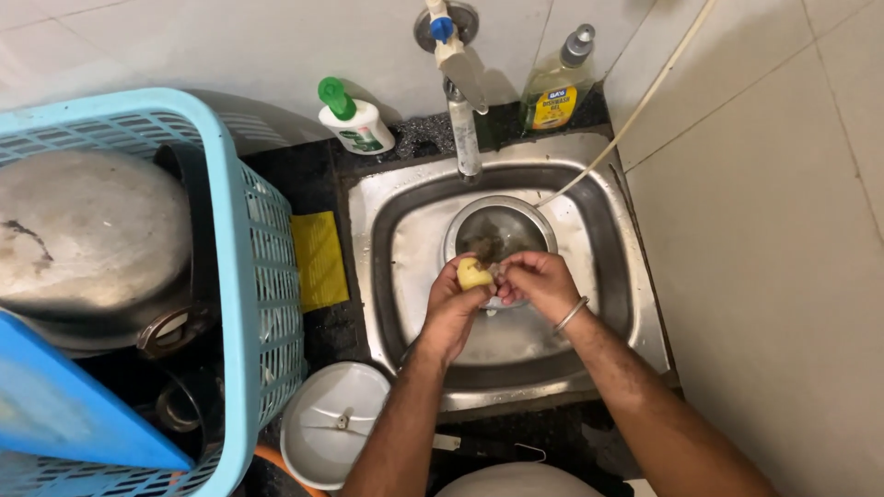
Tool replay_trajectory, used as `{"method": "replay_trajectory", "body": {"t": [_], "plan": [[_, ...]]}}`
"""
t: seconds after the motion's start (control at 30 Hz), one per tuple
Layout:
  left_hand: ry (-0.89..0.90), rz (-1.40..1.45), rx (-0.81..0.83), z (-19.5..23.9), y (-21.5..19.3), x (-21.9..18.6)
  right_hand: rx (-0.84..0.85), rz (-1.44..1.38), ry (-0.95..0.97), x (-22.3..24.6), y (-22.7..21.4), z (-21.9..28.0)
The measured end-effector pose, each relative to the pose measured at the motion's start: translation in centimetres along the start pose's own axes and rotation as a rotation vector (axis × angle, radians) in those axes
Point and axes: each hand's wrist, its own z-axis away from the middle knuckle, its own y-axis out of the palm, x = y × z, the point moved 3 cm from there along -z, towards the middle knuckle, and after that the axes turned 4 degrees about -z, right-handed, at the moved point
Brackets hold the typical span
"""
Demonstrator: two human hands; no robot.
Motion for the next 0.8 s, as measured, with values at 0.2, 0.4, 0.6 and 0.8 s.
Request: {"method": "replay_trajectory", "body": {"t": [0.2, 0.4, 0.6, 0.8], "plan": [[0.035, -0.214, -0.03, -0.5, -0.5, 0.5, -0.063, 0.149, -0.069, -0.3, -0.7, -1.0], [0.116, -0.572, -0.184, -2.0, -1.4, 2.0, 0.064, 0.214, -0.072, 0.8, 0.8, -0.5], [0.181, -0.926, -0.287, 0.4, 2.9, -1.9, -0.085, 0.355, -0.132, 2.2, 2.5, 0.6], [0.251, -0.931, -0.299, 0.4, 2.2, -1.3, -0.104, 0.334, -0.155, 1.4, 2.2, 0.3]]}}
